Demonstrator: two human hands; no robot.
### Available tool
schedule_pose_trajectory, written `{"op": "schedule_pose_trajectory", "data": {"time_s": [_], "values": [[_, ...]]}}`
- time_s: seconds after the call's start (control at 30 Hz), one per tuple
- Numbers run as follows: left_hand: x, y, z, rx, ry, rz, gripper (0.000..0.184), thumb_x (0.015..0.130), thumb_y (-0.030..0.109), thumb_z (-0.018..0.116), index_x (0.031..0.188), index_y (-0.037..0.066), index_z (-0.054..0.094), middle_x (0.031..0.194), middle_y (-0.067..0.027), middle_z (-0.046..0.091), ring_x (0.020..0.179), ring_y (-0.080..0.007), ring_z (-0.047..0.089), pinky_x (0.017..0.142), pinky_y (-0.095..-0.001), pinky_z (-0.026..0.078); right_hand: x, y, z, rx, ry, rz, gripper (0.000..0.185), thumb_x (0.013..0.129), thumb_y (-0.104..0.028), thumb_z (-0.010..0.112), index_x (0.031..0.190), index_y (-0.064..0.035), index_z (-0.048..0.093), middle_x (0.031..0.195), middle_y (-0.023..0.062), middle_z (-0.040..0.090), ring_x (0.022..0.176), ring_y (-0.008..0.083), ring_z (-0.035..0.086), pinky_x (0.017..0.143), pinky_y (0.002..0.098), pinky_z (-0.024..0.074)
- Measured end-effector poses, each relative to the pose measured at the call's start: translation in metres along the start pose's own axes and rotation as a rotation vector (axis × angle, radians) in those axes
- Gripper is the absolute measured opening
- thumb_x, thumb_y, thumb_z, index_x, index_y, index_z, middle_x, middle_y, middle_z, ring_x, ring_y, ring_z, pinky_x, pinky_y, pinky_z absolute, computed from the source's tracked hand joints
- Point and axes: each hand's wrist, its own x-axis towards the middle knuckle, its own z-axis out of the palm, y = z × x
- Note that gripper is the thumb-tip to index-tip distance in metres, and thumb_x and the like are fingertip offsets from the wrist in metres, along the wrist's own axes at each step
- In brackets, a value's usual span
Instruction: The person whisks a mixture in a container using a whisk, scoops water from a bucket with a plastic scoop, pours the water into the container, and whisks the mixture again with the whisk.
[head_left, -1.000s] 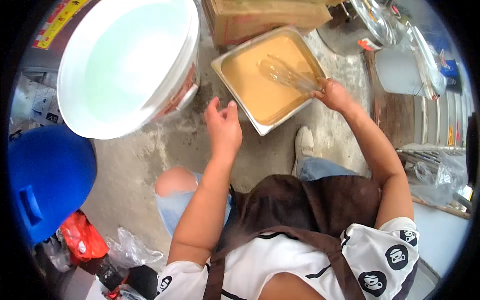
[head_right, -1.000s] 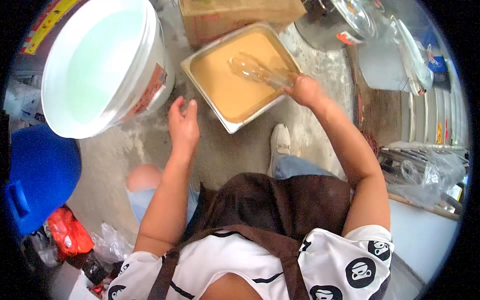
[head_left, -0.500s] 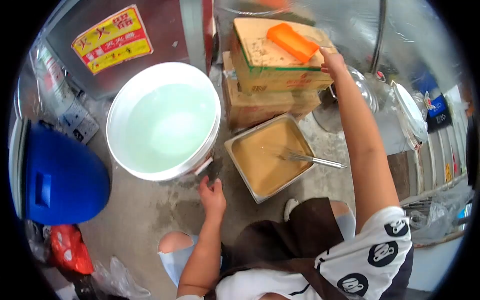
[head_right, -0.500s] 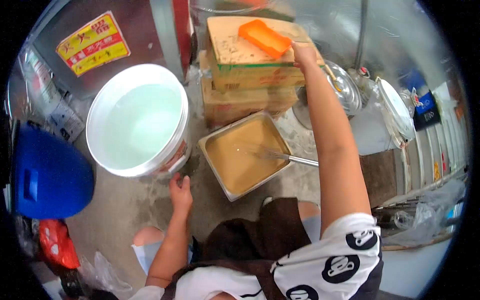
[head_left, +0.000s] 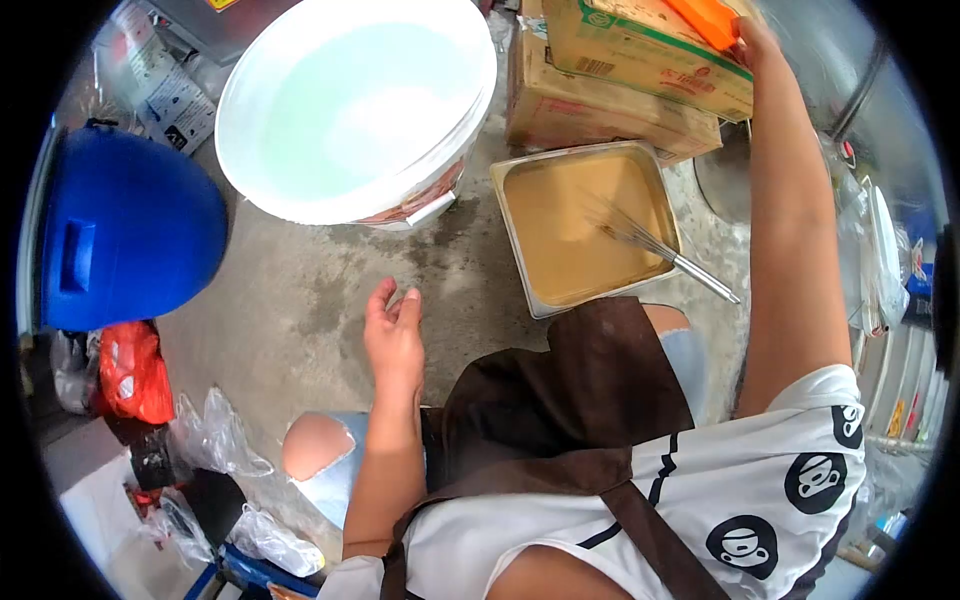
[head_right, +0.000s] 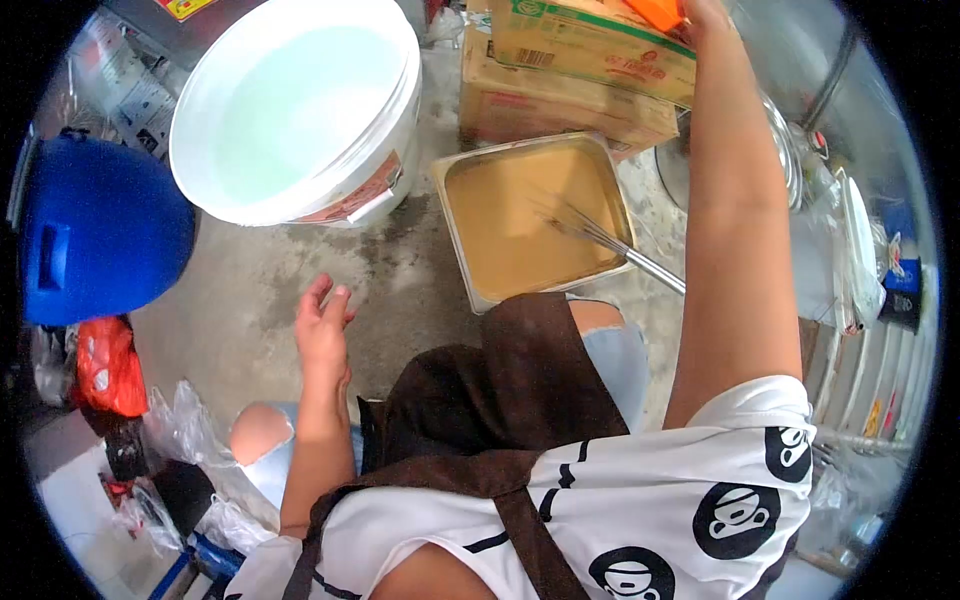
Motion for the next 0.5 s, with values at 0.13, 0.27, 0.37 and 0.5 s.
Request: {"op": "schedule_pose_trajectory", "data": {"time_s": [0.13, 0.27, 0.37, 0.5], "values": [[0.000, -0.007, 0.000, 0.003, 0.020, 0.026, 0.045, 0.081, 0.016, 0.058, 0.119, -0.002, 0.044, 0.114, -0.0122, 0.049, 0.090, -0.0155, 0.051, 0.073, -0.0262, 0.043, 0.022, 0.003, -0.003, 0.031, -0.104, -0.019, 0.019, 0.068, -0.018, 0.059, 0.080, -0.0051, 0.052, 0.077, 0.0063, 0.052, 0.061, 0.0165, 0.050, 0.049, 0.0272, 0.0400], [0.002, -0.015, 0.000, -0.002, 0.005, -0.011, 0.043, 0.081, 0.017, 0.058, 0.118, 0.000, 0.045, 0.102, -0.0083, 0.054, 0.072, -0.0103, 0.048, 0.068, -0.0233, 0.041, -0.060, -0.021, 0.017, 0.138, -0.188, -0.125, 0.014, 0.074, -0.022, 0.051, 0.082, -0.0096, 0.053, 0.074, 0.0023, 0.053, 0.063, 0.0170, 0.051, 0.051, 0.0301, 0.0412], [0.006, -0.017, -0.002, -0.012, -0.002, -0.028, 0.045, 0.081, 0.019, 0.060, 0.118, 0.000, 0.044, 0.098, -0.0119, 0.055, 0.087, -0.0149, 0.051, 0.077, -0.0265, 0.041, -0.099, -0.045, 0.027, 0.105, -0.100, -0.212, 0.017, 0.079, -0.021, 0.046, 0.090, -0.0092, 0.053, 0.073, 0.0021, 0.054, 0.063, 0.0160, 0.052, 0.051, 0.0293, 0.0427], [0.007, -0.018, 0.001, -0.001, -0.002, 0.002, 0.044, 0.080, 0.019, 0.060, 0.117, -0.001, 0.046, 0.101, -0.0149, 0.055, 0.089, -0.0180, 0.052, 0.078, -0.0295, 0.042, -0.120, -0.087, 0.049, 0.386, -0.337, -0.139, 0.018, 0.082, -0.019, 0.045, 0.092, -0.0059, 0.052, 0.074, 0.0039, 0.055, 0.060, 0.0143, 0.053, 0.049, 0.0284, 0.0440]]}}
